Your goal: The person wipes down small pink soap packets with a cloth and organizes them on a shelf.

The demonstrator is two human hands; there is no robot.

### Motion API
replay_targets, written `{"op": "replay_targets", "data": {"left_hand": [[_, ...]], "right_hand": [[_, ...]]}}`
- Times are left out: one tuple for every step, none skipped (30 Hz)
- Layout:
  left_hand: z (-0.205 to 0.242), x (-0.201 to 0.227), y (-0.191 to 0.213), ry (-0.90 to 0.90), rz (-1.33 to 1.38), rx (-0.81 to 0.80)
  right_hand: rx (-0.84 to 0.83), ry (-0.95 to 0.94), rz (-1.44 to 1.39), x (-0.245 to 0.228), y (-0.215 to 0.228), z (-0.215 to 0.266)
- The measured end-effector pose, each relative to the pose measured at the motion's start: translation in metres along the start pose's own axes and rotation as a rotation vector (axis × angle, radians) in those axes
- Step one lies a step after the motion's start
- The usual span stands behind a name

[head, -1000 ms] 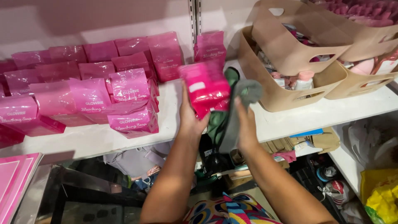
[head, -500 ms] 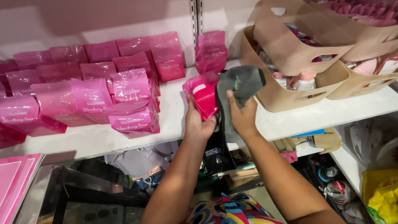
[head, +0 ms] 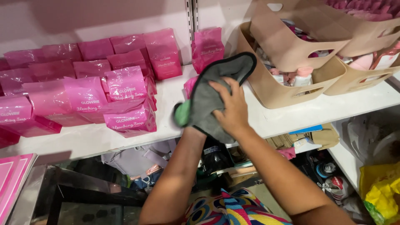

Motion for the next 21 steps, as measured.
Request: {"op": "replay_targets", "data": {"left_hand": [[0.0,0.0,0.001,0.0,0.001,0.004],[0.001,0.0,0.002,0.021,-0.004,-0.038],[0.001,0.0,0.003,0.041,-0.01,-0.079],[0.013,0.005,-0.023,0.041,-0.009,-0.075],[0.022,0.011,-0.047,0.036,-0.097,0.211],[0.033,0.016,-0.072,0.031,-0.185,0.498],[0.03,0.02,-0.061,0.03,-0.184,0.496],[0.025,0.024,-0.052,-0.014,-0.183,0.336],[0.021,0.028,-0.044,-0.058,-0.181,0.175],[0.023,0.033,-0.05,-0.06,-0.182,0.173],[0.025,0.038,-0.055,-0.104,-0.197,0.193],[0.028,0.044,-0.061,-0.149,-0.212,0.213],[0.024,0.047,-0.055,-0.151,-0.211,0.212],[0.02,0.049,-0.05,-0.168,-0.187,0.229],[0.017,0.052,-0.043,-0.184,-0.163,0.248],[0.015,0.053,-0.041,-0.185,-0.163,0.249],[0.013,0.053,-0.039,-0.15,-0.176,0.276],[0.012,0.053,-0.037,-0.114,-0.189,0.303],[0.016,0.053,-0.046,-0.114,-0.189,0.302],[0.021,0.052,-0.057,-0.161,-0.258,0.287],[0.026,0.052,-0.067,-0.21,-0.326,0.272]], "right_hand": [[-0.003,-0.003,-0.001,0.016,-0.002,0.003],[0.027,-0.003,-0.033,0.032,-0.004,0.007],[0.058,-0.003,-0.066,0.048,-0.007,0.01],[0.055,-0.006,-0.068,0.052,0.002,0.01],[0.063,0.014,-0.103,0.058,0.011,0.008],[0.07,0.033,-0.138,0.063,0.02,0.007],[0.071,0.035,-0.137,0.067,0.033,0.006],[0.025,0.089,-0.104,0.07,0.045,0.005],[-0.021,0.144,-0.071,0.073,0.058,0.003],[-0.019,0.146,-0.07,0.073,0.071,0.001],[-0.145,0.187,0.02,0.072,0.083,-0.001],[-0.271,0.228,0.11,0.07,0.095,-0.003],[-0.271,0.23,0.11,0.067,0.096,-0.004],[-0.443,0.246,0.184,0.063,0.096,-0.004],[-0.616,0.257,0.256,0.06,0.096,-0.003],[-0.617,0.258,0.255,0.065,0.093,0.0],[-0.738,0.222,0.291,0.071,0.089,0.004],[-0.859,0.185,0.325,0.076,0.086,0.008],[-0.858,0.185,0.327,0.076,0.087,0.007],[-0.876,0.173,0.295,0.076,0.087,0.006],[-0.892,0.162,0.262,0.076,0.087,0.005]]}}
Point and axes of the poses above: each hand's wrist, its own z-axis away from the middle knuckle, its own y-axis out of the back of the hand, x = y × z, the point moved 1 cm from there along -z, towards the middle knuckle, and after that the axes turned 2 degrees about x, right-handed, at the moved point
